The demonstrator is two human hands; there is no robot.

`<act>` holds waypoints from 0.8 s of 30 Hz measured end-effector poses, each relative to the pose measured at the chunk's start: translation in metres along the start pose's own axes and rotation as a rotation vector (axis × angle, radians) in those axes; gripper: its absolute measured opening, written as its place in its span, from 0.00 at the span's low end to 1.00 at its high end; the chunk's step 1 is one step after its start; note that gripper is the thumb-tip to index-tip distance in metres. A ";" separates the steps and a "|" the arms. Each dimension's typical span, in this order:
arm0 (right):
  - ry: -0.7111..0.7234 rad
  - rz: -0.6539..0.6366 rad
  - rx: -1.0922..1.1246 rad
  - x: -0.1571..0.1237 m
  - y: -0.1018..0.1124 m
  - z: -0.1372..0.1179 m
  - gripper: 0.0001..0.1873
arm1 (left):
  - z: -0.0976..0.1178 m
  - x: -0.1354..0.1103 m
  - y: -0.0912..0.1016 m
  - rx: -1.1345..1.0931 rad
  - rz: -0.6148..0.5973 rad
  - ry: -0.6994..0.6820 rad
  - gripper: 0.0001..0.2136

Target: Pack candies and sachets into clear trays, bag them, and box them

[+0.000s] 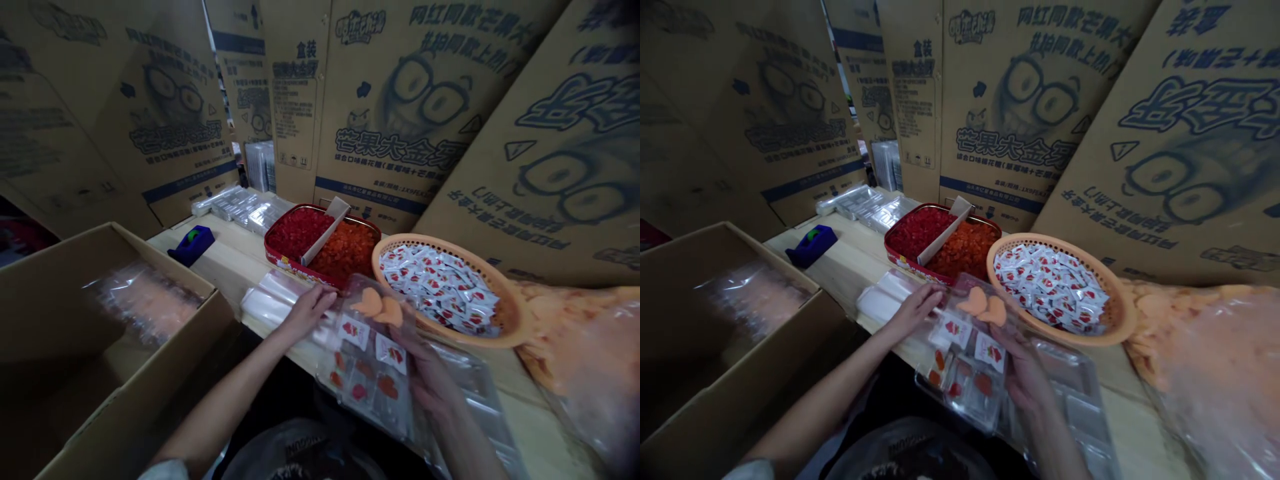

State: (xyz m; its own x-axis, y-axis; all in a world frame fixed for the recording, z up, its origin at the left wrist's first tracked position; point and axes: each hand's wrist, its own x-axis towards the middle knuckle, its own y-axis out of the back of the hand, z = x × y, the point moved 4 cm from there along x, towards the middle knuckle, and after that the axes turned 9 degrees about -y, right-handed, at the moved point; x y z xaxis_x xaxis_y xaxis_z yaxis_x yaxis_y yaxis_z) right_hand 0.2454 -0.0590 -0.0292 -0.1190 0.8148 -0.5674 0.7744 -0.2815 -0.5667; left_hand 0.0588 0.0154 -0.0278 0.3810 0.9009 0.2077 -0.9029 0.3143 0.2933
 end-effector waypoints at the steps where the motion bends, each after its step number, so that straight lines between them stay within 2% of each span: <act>1: 0.010 0.009 0.019 -0.003 0.004 -0.005 0.15 | -0.006 0.011 0.004 0.118 -0.011 -0.051 0.14; 5: 0.070 0.073 0.077 -0.013 0.018 -0.019 0.15 | -0.038 0.035 0.013 0.274 -0.088 -0.120 0.10; 9: 0.099 0.070 0.069 -0.018 0.028 -0.022 0.14 | -0.055 0.031 0.012 0.360 -0.129 -0.183 0.05; 12: 0.119 0.060 0.073 -0.019 0.031 -0.022 0.14 | -0.056 0.025 0.010 0.392 -0.119 -0.224 0.03; 19: 0.130 0.080 0.115 -0.019 0.033 -0.022 0.15 | -0.049 0.021 0.014 0.393 0.003 -0.273 0.03; 24: 0.161 0.043 0.104 -0.020 0.038 -0.022 0.15 | -0.052 0.022 0.019 0.359 0.052 -0.264 0.07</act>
State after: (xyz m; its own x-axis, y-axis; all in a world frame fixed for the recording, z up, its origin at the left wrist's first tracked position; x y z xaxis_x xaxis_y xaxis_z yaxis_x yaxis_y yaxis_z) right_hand 0.2905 -0.0745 -0.0262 0.0208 0.8691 -0.4941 0.7074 -0.3620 -0.6071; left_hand 0.0400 0.0568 -0.0657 0.4171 0.7906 0.4483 -0.8137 0.1050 0.5718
